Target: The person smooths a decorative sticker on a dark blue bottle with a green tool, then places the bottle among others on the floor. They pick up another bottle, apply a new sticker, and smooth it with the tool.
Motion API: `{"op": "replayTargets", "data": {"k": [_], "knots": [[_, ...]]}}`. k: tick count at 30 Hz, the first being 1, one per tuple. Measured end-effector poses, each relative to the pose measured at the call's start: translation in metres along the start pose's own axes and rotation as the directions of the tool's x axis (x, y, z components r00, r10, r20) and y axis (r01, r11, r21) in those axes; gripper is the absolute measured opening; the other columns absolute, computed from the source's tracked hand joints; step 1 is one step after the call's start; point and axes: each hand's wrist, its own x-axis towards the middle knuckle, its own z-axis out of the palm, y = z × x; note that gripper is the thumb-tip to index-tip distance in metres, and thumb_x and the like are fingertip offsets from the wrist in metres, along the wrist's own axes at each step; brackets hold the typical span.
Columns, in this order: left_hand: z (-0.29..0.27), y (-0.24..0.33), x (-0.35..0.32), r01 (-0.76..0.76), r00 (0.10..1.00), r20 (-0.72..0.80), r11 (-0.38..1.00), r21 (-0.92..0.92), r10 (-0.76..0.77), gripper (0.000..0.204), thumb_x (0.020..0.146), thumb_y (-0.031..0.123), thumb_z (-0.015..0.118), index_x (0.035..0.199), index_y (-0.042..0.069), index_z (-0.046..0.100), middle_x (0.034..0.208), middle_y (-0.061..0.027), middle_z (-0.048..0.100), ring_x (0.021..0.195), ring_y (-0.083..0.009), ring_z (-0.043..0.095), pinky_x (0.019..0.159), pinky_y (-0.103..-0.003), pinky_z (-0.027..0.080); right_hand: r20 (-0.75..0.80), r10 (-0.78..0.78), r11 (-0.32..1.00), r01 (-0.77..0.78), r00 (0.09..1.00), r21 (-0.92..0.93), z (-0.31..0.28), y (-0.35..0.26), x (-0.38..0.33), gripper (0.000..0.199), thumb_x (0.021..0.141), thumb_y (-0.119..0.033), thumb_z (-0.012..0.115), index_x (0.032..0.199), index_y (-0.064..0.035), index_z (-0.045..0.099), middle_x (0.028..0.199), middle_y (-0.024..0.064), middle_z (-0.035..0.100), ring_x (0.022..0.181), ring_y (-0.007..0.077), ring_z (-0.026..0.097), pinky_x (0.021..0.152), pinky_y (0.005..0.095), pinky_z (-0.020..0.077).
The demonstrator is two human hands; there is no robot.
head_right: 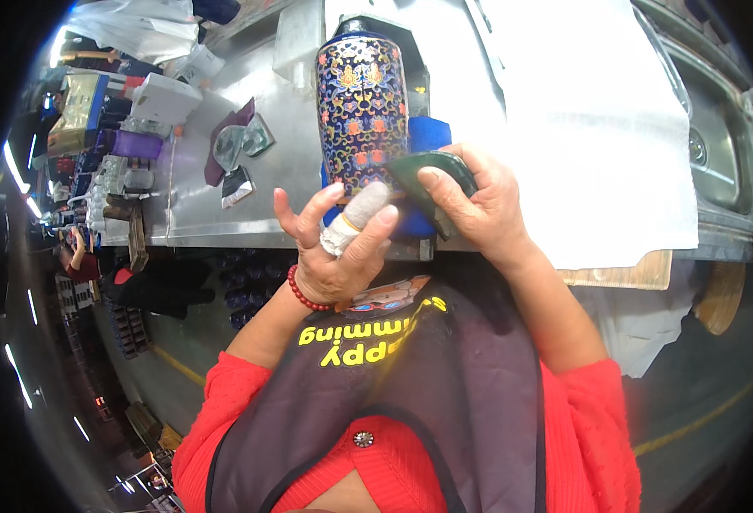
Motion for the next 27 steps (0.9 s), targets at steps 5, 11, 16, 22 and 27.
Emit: {"op": "replayTargets", "data": {"k": [5,11,16,22,27], "knots": [[-0.011,0.0,0.0,0.008,1.0,-0.011,0.996,-0.084,-0.009,0.031,0.091,0.022,0.065,0.121,0.024,0.073,0.117,0.0007,0.072,0.123,-0.0242,0.048,0.123,-0.06,0.006,-0.009,0.019,1.0,-0.019,1.0,0.006,0.0,0.003,-0.001,0.02,0.097,-0.02,0.071,0.101,-0.0011,0.069,0.077,0.0008,0.067,0.071,0.0065,0.059,0.063,0.0243,0.0486],[-0.017,-0.01,-0.001,0.082,0.993,0.081,0.997,0.015,-0.082,0.034,0.085,0.024,0.072,0.119,0.022,0.076,0.127,-0.0028,0.064,0.124,-0.0277,0.044,0.122,-0.06,0.01,-0.001,-0.021,0.999,0.021,1.0,-0.049,-0.002,0.012,-0.002,0.021,0.097,-0.021,0.071,0.1,-0.0007,0.069,0.078,0.0029,0.069,0.07,0.0081,0.061,0.064,0.025,0.0493],[-0.01,-0.011,-0.001,0.061,0.998,-0.002,0.998,0.025,-0.061,0.035,0.08,0.018,0.076,0.113,0.029,0.077,0.12,-0.0008,0.063,0.12,-0.0266,0.047,0.122,-0.061,0.012,-0.006,-0.018,0.999,0.017,1.0,-0.044,-0.002,0.004,-0.002,0.021,0.097,-0.021,0.071,0.1,-0.0006,0.068,0.078,0.0038,0.069,0.071,0.0084,0.061,0.065,0.0254,0.0496],[-0.014,-0.017,-0.004,0.171,0.985,0.055,0.979,-0.115,-0.165,0.044,0.082,0.024,0.075,0.125,0.017,0.07,0.131,-0.0099,0.06,0.127,-0.0316,0.044,0.121,-0.06,0.01,0.018,-0.221,0.92,0.214,0.975,-0.329,-0.008,0.005,0.002,0.017,0.091,-0.011,0.075,0.101,-0.0014,0.065,0.087,0.005,0.062,0.077,0.014,0.057,0.071,0.0257,0.046],[0.001,-0.027,0.002,0.405,0.913,0.146,0.893,-0.199,-0.381,0.078,0.085,0.041,0.074,0.148,0.003,0.047,0.136,-0.0165,0.057,0.132,-0.0396,0.041,0.119,-0.061,0.006,0.5,-0.581,0.43,0.764,0.642,-0.481,0.001,-0.036,0.019,0.033,0.069,-0.005,0.081,0.099,-0.0098,0.069,0.084,0.0049,0.055,0.073,0.0231,0.055,0.072,0.0404,0.0423]]}}
